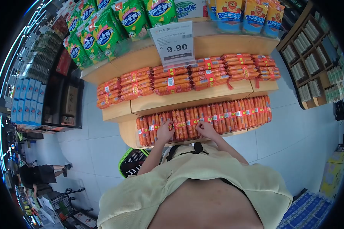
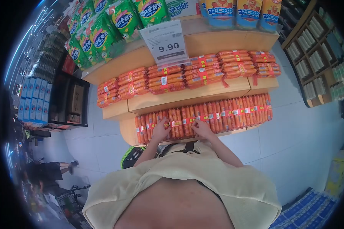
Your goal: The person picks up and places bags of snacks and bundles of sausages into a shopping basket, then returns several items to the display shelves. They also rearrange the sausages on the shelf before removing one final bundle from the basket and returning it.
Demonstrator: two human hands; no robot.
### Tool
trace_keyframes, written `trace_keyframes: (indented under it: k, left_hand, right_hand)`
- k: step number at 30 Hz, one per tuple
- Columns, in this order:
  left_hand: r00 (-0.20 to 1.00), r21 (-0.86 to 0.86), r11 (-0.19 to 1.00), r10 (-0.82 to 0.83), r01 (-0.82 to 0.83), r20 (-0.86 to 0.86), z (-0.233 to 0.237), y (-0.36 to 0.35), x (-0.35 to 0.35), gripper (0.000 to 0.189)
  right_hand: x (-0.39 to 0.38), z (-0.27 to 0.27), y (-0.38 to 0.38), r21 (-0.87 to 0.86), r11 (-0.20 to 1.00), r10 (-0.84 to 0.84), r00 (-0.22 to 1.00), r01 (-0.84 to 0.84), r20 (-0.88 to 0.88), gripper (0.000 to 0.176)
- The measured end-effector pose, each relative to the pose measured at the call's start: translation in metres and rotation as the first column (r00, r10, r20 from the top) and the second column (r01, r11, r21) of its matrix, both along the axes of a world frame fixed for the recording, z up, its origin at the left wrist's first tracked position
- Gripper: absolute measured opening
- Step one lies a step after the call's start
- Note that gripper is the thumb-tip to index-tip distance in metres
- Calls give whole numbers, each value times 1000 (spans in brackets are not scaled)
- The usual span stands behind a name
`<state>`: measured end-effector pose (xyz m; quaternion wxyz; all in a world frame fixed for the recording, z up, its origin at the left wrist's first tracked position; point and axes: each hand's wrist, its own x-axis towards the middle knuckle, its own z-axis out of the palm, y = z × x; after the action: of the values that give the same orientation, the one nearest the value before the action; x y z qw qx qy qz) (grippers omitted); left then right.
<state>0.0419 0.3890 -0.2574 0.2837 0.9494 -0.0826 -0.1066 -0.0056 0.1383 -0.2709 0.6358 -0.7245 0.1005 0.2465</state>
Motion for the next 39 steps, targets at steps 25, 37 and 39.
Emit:
trace_keyframes:
  k: [25,37,39]
  left_hand:
    - [986,-152,978,122,-139,-118,2,7,12,20]
    - [977,-415,898,65,-145,-203,2,13,-3,30]
    - [981,-434,889,68,-143,-184,-4,12,-4,30]
  right_hand:
    - [39,3,-14,90,978,208,937,-190,-281,19]
    - [25,2,-4,-8,991,131,971,-135,-199,21]
    - [23,2,-2,-27,993,108,978,-115,-176,20]
